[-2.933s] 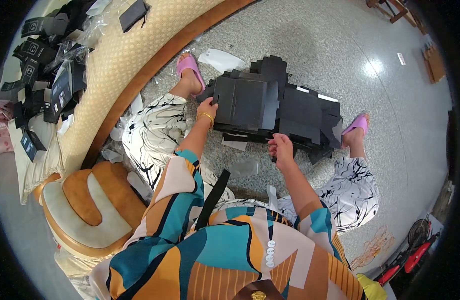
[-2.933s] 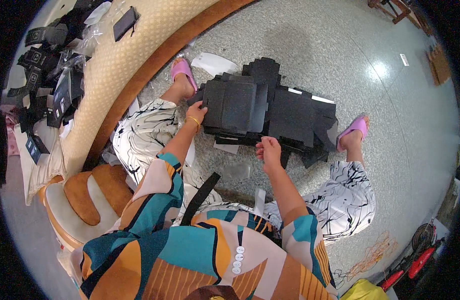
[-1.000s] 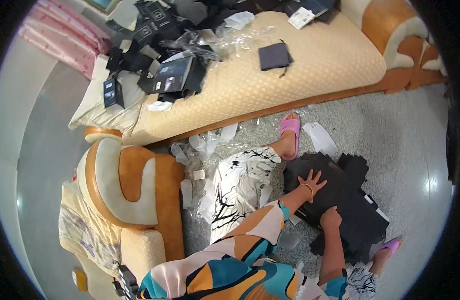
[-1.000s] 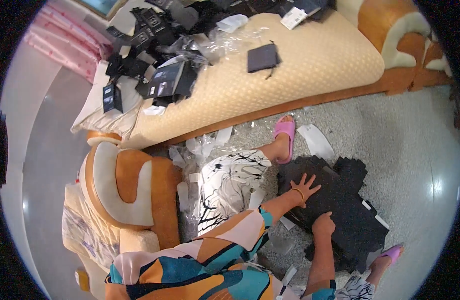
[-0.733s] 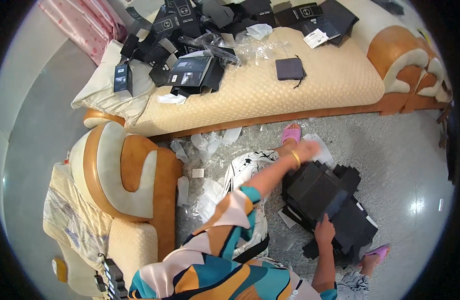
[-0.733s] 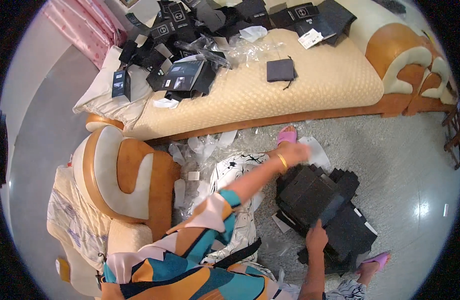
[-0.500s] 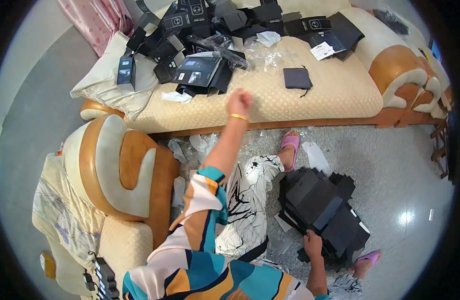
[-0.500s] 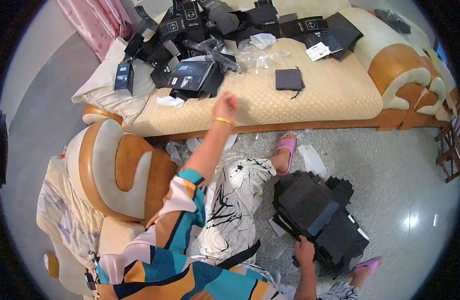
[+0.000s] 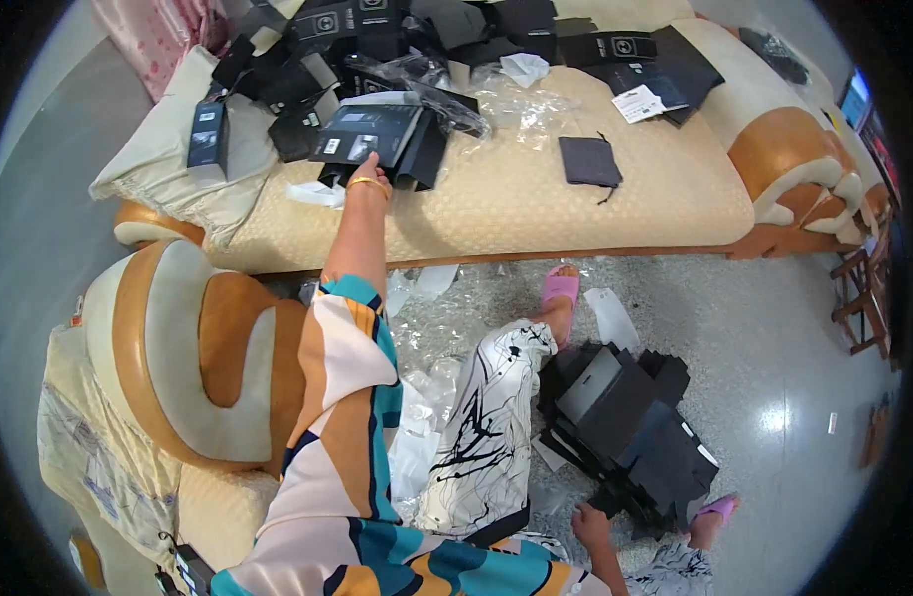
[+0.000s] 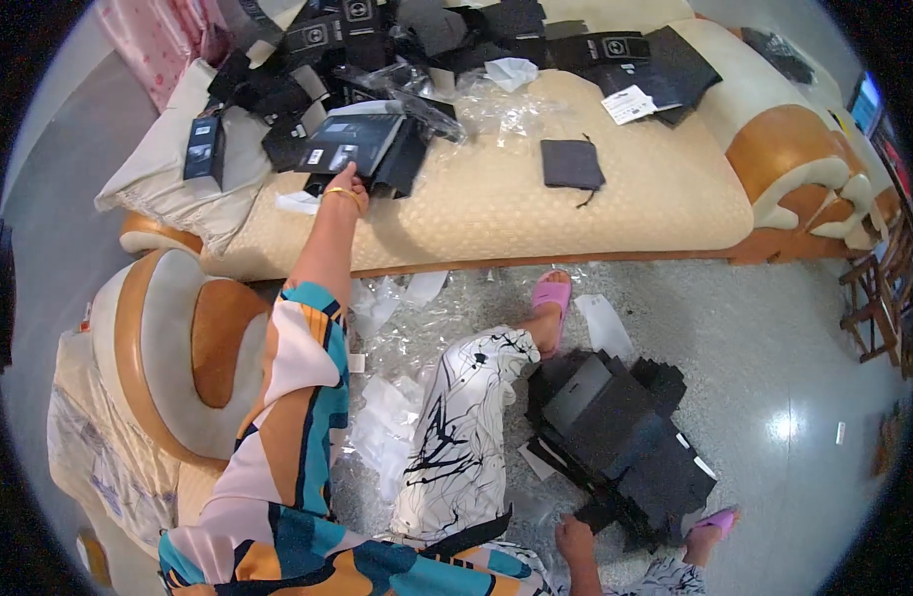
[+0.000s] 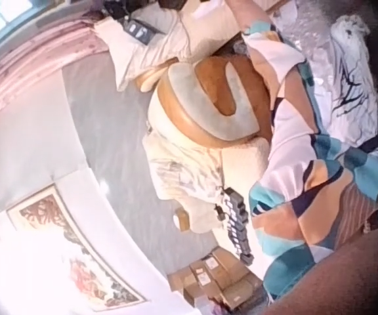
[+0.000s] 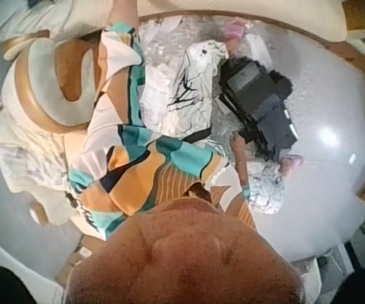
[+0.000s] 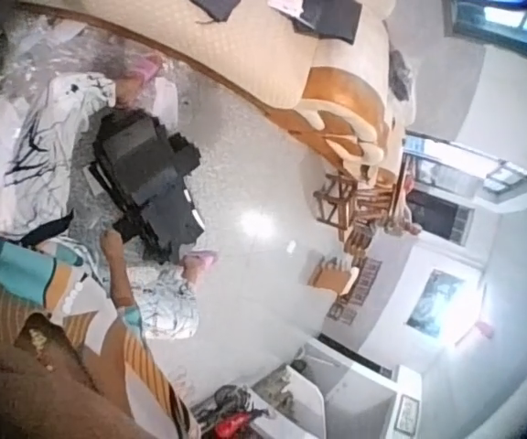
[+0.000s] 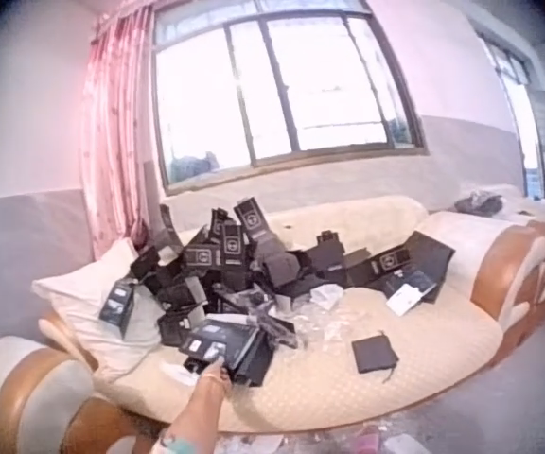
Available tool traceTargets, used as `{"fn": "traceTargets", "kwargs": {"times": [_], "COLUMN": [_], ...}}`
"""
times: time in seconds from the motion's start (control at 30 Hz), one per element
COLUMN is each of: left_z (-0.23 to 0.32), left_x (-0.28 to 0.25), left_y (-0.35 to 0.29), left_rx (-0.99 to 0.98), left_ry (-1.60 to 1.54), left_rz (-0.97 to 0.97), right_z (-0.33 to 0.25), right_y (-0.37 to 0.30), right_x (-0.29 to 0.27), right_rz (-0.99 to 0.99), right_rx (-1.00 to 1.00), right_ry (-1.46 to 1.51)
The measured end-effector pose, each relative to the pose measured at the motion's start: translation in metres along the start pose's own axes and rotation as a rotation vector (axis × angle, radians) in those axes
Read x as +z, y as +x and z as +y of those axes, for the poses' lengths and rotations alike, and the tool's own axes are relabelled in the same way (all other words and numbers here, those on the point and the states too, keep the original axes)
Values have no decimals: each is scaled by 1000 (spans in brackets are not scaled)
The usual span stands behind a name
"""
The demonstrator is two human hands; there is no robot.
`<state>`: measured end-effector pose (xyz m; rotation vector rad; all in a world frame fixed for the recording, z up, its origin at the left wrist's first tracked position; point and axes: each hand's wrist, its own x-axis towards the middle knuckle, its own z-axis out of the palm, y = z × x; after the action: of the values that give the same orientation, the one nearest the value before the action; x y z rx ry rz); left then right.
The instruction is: Assembling and organizing black cardboard boxes on the floor in a living room area.
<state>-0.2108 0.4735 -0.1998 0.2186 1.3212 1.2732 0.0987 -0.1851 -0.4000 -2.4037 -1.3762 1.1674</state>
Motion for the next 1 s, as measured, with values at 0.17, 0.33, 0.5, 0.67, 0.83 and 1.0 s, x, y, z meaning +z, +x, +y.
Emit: {"fn": "traceTargets", "kwargs": {"times": [0.17, 0.33, 0.5, 0.67, 0.83, 1.0], "left_z": [8, -7, -101, -236, -312, -324], "left_x": [-1, -33, -68, -82, -111, -147], "left_y": [-18, -94, -197, -336, -426, -441], "left_rx": [162, 269, 150, -140, -332, -145], "left_ry": [-140, -263, -83, 150, 347, 591], "left_rz": [-88, -465, -879, -1048, -1149, -1282], "right_z": [-11, -11, -20, -73, -95, -100], "right_y": [1, -3, -2, -23, -75, -117], "right_x": [-6, -4, -28, -116, -172, -176], "right_rz": [12, 65, 100, 164, 448, 672], "right_rx": [-10, -17, -99, -186, -458, -483], "right_ry": [-109, -125, 279, 945, 1397, 1713]}}
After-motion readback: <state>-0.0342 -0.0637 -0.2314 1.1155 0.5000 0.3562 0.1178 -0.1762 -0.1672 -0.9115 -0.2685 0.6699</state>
